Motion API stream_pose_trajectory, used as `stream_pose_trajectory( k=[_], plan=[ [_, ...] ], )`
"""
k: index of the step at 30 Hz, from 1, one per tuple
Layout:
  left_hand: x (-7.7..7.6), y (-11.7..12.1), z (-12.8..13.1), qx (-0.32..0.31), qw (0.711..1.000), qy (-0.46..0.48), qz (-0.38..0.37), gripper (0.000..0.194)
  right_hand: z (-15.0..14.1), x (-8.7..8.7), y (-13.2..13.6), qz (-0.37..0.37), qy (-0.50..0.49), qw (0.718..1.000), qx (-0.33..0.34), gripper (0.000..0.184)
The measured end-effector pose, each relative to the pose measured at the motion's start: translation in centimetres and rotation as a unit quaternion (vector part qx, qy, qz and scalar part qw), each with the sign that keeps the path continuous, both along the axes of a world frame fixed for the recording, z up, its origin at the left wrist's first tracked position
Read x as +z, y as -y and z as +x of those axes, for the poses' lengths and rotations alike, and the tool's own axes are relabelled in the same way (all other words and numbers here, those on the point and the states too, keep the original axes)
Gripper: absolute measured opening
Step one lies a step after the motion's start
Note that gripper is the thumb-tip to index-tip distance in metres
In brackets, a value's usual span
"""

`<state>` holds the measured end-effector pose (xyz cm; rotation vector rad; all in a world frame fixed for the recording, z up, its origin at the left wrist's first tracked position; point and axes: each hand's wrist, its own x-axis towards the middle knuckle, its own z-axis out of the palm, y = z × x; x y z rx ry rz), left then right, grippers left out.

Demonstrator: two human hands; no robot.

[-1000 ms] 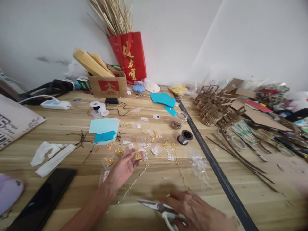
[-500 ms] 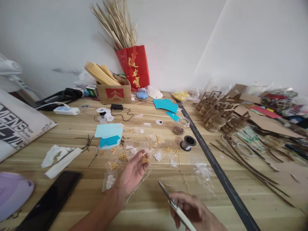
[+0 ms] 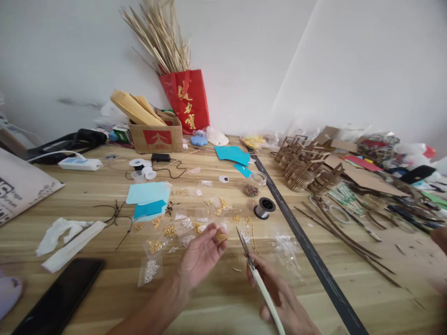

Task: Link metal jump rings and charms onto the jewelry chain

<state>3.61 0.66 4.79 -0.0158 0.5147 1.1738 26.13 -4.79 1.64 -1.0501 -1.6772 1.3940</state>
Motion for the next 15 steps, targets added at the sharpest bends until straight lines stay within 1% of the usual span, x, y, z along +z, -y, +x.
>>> stream_pose_trajectory(
  k=[4,9,12,15],
  plan=[
    [0.42,0.28,-0.28,-0.023,0.999,0.038,0.031,0.015,0.10,0.20,-0.22,-0.005,-0.016,1.000,0.014,0.087],
    [0.19,0.35,-0.42,-0.039,0.996,0.069,0.040,0.011,-0.17,0.00,-0.41,0.008,0.014,1.000,0.023,0.087],
    [0.05,0.37,-0.34,-0.033,0.997,0.054,0.045,0.011,-0.19,-0.14,-0.43,0.018,0.041,0.999,0.017,0.089],
    [-0.32,0.39,-0.01,-0.028,0.999,0.011,0.032,0.014,-0.24,-0.13,-0.35,0.026,0.053,0.998,-0.007,0.087]
  ],
)
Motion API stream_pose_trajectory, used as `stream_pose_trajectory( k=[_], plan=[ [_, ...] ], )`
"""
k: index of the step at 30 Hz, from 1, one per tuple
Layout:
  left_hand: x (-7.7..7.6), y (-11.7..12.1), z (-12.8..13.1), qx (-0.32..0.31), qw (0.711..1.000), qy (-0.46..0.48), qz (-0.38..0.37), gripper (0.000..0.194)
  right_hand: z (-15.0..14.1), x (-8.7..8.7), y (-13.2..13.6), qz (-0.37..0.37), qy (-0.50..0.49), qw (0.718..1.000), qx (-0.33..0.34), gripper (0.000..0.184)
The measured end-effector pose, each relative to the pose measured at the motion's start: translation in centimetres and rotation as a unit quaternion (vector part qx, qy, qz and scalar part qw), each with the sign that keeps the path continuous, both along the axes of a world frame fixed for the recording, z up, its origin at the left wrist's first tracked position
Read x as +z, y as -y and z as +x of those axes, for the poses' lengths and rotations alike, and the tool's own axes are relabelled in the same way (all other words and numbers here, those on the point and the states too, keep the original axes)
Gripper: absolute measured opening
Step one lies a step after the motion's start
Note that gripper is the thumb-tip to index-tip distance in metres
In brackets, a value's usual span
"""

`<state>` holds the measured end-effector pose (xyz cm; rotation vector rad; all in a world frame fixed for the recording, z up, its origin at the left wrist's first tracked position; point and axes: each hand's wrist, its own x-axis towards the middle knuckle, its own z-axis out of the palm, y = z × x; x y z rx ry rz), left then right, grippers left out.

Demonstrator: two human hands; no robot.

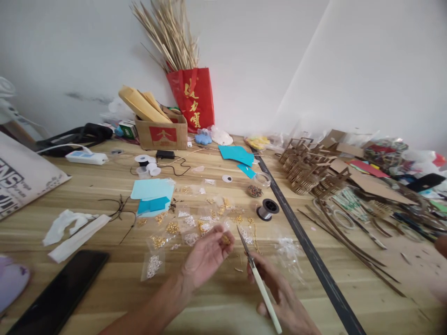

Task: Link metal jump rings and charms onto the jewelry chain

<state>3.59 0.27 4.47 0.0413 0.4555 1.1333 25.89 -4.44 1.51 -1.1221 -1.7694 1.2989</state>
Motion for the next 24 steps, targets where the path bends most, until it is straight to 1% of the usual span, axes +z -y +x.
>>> stream_pose_trajectory(
  k=[5,10,18,21,24],
  plan=[
    [-1.2,-0.1,0.7,0.039,0.998,-0.044,-0.037,0.016,-0.3,0.1,0.2,-0.005,0.016,1.000,-0.017,0.081],
    [-2.0,0.0,1.1,0.023,0.997,-0.068,-0.026,0.018,-0.6,0.1,0.3,-0.007,0.026,0.999,-0.026,0.070],
    [-2.1,0.2,1.4,0.029,0.997,-0.072,-0.022,0.016,-0.3,-0.4,0.5,-0.028,0.044,0.998,-0.048,0.069],
    [-2.1,0.2,1.6,0.030,0.997,-0.070,-0.026,0.016,-0.2,-0.5,0.4,-0.024,0.035,0.998,-0.042,0.070],
    [-2.3,0.2,1.7,0.025,0.997,-0.075,-0.024,0.016,-0.4,-0.4,0.1,-0.018,0.041,0.998,-0.047,0.067]
  ],
)
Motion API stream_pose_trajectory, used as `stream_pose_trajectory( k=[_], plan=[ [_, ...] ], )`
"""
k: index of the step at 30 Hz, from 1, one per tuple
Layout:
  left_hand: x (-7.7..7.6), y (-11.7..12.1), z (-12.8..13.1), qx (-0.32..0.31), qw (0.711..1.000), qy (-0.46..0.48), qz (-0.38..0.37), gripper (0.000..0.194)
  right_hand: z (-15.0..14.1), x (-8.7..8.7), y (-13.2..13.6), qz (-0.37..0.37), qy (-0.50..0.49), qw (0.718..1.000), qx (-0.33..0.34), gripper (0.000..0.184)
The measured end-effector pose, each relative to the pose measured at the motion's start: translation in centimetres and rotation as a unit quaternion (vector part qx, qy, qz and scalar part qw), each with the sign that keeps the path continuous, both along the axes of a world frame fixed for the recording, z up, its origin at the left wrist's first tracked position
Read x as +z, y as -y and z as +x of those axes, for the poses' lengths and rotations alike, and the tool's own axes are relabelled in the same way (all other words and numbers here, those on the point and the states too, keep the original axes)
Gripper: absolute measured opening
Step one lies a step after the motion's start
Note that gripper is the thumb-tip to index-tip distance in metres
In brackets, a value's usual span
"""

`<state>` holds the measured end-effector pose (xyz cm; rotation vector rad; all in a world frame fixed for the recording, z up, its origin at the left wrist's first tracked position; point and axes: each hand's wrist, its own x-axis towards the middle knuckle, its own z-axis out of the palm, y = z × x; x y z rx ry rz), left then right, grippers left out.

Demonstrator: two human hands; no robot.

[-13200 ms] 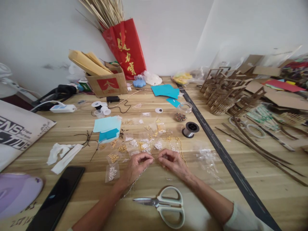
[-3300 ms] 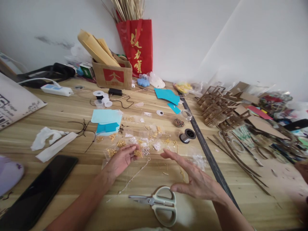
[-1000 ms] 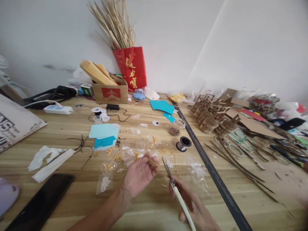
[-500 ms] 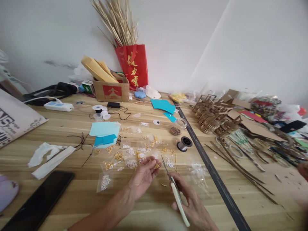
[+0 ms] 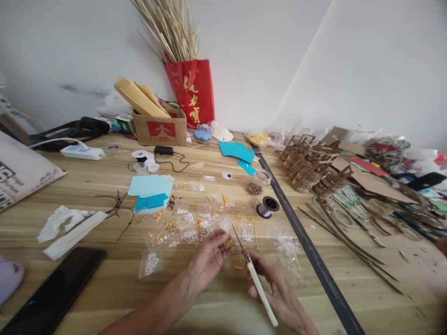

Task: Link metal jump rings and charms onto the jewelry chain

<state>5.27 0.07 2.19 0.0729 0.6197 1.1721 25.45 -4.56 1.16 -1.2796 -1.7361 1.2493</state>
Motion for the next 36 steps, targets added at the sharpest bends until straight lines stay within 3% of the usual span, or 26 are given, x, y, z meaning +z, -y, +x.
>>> stream_pose_trajectory(
  k=[7,19,27,36],
  plan=[
    [-0.2,0.2,0.1,-0.015,0.999,-0.011,0.032,0.020,-0.5,1.1,-0.4,0.007,0.038,0.999,-0.008,0.059],
    [0.0,0.2,0.2,-0.006,1.000,-0.020,0.023,0.024,-0.6,2.2,-0.8,0.047,0.057,0.997,0.005,0.051],
    [-0.2,0.3,0.2,-0.013,0.999,-0.024,0.028,0.026,-0.3,1.8,-1.1,0.053,0.062,0.995,0.055,0.051],
    [-0.3,0.4,0.1,-0.008,0.999,-0.029,0.026,0.026,0.3,1.5,-1.0,0.063,0.067,0.996,0.021,0.053]
  ],
)
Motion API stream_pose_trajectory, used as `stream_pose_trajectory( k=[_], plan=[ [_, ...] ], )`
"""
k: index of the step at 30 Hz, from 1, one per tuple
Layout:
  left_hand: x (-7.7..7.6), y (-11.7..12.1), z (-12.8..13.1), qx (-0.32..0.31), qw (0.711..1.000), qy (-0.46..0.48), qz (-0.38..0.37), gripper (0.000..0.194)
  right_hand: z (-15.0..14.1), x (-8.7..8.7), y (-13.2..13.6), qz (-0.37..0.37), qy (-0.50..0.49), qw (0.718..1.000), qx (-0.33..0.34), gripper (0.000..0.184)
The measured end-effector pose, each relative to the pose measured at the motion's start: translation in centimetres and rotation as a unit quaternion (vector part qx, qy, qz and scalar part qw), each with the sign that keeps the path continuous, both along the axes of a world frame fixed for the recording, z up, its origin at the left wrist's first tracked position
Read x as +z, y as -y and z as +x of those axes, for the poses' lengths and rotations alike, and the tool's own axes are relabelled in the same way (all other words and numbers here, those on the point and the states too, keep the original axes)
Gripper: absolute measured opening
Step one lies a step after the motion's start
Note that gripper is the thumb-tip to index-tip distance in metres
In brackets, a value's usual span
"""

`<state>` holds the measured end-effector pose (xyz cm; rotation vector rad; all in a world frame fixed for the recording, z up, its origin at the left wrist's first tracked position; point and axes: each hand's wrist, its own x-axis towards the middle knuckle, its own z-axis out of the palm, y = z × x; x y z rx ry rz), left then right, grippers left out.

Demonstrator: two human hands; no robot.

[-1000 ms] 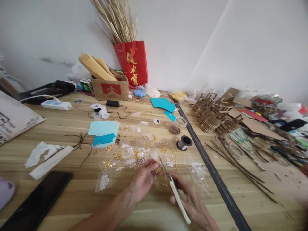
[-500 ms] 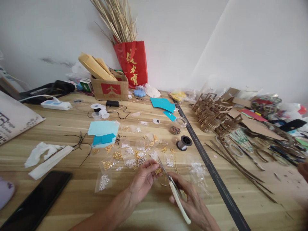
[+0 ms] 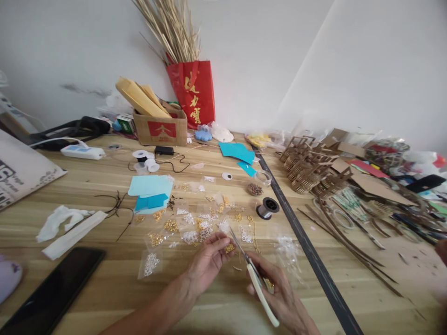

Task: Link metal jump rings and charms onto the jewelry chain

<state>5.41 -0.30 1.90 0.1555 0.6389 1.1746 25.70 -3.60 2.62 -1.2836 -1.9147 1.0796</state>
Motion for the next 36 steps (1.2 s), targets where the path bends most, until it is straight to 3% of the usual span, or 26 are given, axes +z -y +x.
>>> stream_pose_trajectory(
  k=[6,15,23,36],
  plan=[
    [0.1,0.0,0.0,0.001,1.000,0.003,0.003,0.027,-0.9,1.3,0.0,-0.012,-0.004,1.000,0.004,0.050],
    [0.0,0.0,-0.1,0.003,1.000,0.000,0.003,0.028,0.6,-0.4,-0.2,0.005,0.021,1.000,0.002,0.056],
    [0.1,-0.1,-0.1,0.002,1.000,0.010,0.005,0.027,-0.5,1.0,-0.3,-0.007,0.018,0.999,0.030,0.051],
    [-0.2,-0.2,-0.2,0.001,1.000,0.020,0.010,0.027,-1.1,0.4,0.1,0.013,0.029,0.999,0.005,0.041]
  ],
)
